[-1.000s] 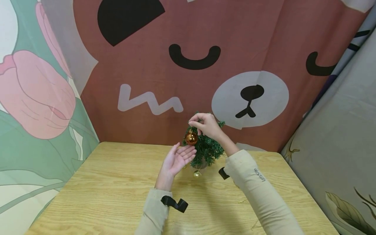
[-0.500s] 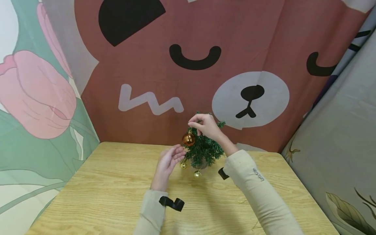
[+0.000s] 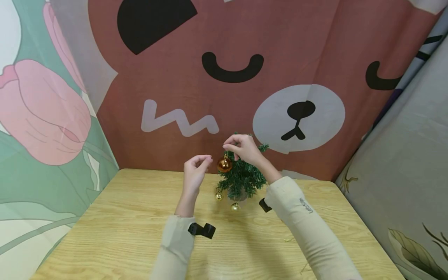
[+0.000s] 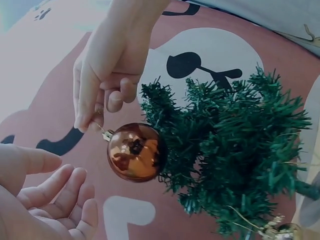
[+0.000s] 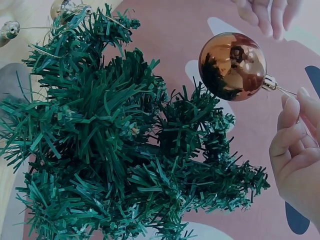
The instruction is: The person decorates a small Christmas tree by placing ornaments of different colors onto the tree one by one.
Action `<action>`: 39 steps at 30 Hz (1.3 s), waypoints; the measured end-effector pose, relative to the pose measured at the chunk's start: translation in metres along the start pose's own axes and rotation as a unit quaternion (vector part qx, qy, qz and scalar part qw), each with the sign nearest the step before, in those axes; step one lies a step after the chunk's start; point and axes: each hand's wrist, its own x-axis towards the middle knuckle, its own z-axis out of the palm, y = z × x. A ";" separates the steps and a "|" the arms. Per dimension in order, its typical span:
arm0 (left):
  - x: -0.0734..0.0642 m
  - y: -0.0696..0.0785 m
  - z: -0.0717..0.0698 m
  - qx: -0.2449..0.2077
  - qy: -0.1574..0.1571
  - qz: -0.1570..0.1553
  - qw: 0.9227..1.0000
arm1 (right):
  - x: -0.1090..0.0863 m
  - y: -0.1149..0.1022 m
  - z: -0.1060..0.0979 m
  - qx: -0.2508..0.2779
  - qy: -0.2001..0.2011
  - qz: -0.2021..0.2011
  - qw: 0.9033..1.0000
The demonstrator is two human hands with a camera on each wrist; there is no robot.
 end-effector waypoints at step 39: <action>0.046 0.014 0.020 0.192 -0.162 0.077 0.965 | 0.022 0.040 0.003 -0.001 0.007 0.000 1.000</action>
